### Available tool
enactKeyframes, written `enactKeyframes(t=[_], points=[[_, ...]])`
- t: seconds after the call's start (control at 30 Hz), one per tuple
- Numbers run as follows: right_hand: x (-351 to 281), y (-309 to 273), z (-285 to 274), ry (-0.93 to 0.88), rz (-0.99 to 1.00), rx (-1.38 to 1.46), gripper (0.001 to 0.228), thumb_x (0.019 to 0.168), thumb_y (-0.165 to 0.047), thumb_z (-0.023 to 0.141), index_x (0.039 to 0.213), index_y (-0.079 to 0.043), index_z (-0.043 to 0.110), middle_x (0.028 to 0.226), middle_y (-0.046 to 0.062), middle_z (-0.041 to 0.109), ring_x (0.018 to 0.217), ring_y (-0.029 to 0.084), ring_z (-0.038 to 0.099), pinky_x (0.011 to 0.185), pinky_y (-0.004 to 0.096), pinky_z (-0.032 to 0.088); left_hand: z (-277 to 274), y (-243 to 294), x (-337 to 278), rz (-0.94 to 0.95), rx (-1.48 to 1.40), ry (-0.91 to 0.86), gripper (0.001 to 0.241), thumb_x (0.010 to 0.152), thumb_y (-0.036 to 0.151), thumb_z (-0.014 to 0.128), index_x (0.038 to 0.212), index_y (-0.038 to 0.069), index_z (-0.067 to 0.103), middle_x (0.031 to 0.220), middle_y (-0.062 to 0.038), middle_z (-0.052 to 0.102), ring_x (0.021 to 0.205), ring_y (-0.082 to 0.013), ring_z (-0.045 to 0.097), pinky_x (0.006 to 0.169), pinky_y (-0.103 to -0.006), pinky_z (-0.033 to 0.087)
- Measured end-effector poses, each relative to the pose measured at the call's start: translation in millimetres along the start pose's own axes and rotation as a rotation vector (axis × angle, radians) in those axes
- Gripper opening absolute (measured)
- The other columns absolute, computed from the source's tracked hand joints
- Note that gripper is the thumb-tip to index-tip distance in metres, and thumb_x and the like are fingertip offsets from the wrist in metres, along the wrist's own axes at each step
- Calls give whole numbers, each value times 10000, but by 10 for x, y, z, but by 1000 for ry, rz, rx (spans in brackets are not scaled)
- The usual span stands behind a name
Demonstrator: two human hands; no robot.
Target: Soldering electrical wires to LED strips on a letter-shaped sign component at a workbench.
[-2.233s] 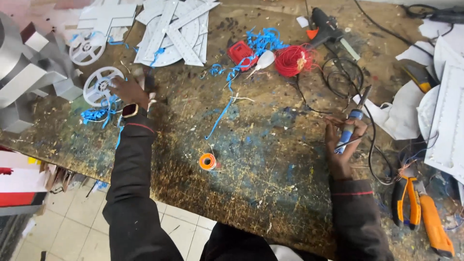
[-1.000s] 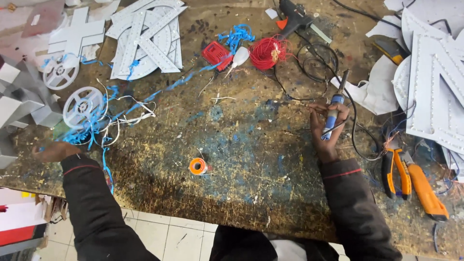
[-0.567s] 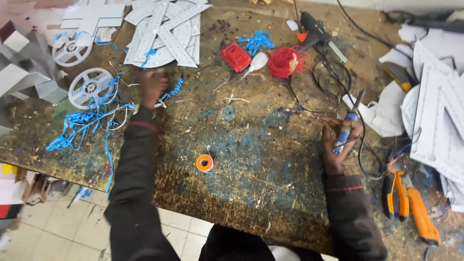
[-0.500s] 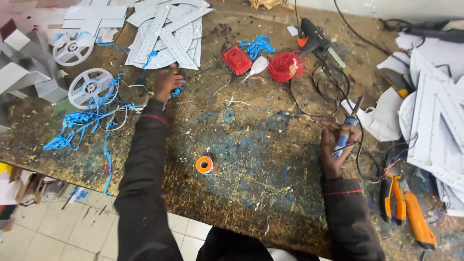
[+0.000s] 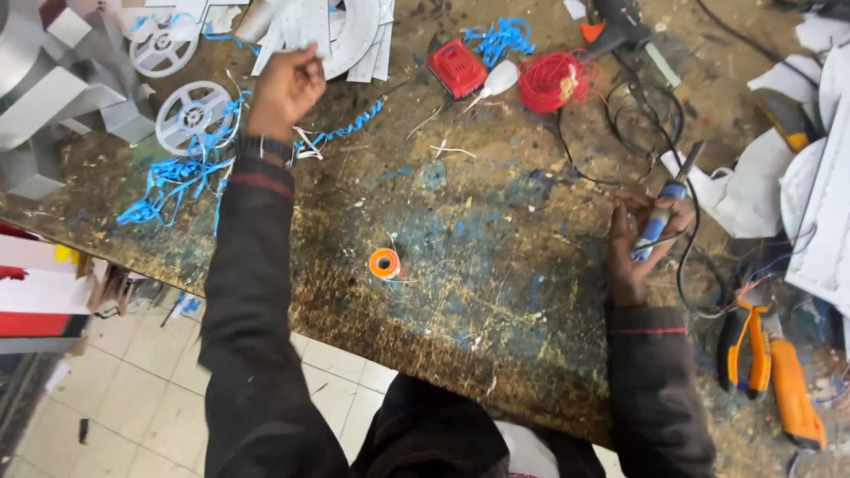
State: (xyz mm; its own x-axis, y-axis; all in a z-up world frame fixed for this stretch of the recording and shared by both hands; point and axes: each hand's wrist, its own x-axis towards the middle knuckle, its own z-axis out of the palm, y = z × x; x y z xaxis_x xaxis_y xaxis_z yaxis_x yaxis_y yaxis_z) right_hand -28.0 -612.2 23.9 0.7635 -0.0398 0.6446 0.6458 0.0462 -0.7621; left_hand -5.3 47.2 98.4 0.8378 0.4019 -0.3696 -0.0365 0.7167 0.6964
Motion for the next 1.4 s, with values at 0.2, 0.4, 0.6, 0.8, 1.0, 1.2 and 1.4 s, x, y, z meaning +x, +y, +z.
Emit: enactKeyframes(t=[0.2, 0.4, 0.6, 0.8, 1.0, 1.2, 1.4], points=[[72, -172, -100, 123, 27, -166, 489, 1199, 48, 783, 1415, -26, 350, 1225, 290, 788, 1081, 325, 809, 962, 390, 652, 614, -1078, -2405, 131, 354, -403, 330, 983, 123, 891, 1294, 98, 781, 1301, -96, 838, 1181, -234, 821, 1052, -415, 720], [393, -521, -334, 372, -131, 73, 568, 1095, 223, 718, 1271, -160, 339, 1026, 378, 695, 930, 365, 740, 799, 416, 630, 938, -2611, -3772, -53, 490, -491, 260, 907, 94, 918, 1103, -33, 804, 955, -179, 875, 834, -246, 847, 793, -363, 690], [516, -384, -991, 624, -101, 89, 591, 1162, 175, 794, 1443, -171, 407, 1144, 270, 744, 1012, 307, 767, 701, 399, 680, 1008, -3474, -4512, -370, 899, -129, 642, 847, 518, 869, 1361, 137, 828, 931, -32, 795, 808, -155, 676, 699, -288, 474], [492, -400, -1220, 620, -85, 37, 527, 1159, 196, 762, 1346, -218, 494, 1167, 220, 847, 1054, 323, 784, 799, 411, 684, 743, -3903, -4879, -603, 579, -258, 543, 983, 196, 864, 1442, -40, 695, 1114, -195, 891, 981, -255, 893, 882, -348, 754], [489, -431, -1041, 464, -312, -34, 614, 1174, 344, 684, 1484, -135, 459, 1136, 374, 686, 1057, 423, 696, 874, 556, 657, 894, -3876, -4536, -489, 768, -677, 606, 1170, 245, 631, 1673, -30, 435, 1065, -224, 799, 872, -300, 827, 766, -381, 725], [331, -877, -313, 274, -146, 31, 554, 1148, 257, 642, 1333, -185, 366, 1017, 267, 646, 1018, 392, 707, 935, 471, 596, 1146, -3797, -4295, -511, 739, -885, 402, 1180, 321, 628, 1366, -26, 549, 949, -213, 769, 683, -324, 754, 635, -444, 658], [26, -791, 100, 93, -15, 117, 628, 1021, 334, 514, 1315, -180, 302, 1063, 303, 602, 902, 397, 714, 780, 387, 584, 1025, -2966, -4248, 195, 1227, -490, 368, 1177, 433, 543, 1299, 184, 785, 909, 36, 787, 471, -48, 383, 375, -250, 258]])
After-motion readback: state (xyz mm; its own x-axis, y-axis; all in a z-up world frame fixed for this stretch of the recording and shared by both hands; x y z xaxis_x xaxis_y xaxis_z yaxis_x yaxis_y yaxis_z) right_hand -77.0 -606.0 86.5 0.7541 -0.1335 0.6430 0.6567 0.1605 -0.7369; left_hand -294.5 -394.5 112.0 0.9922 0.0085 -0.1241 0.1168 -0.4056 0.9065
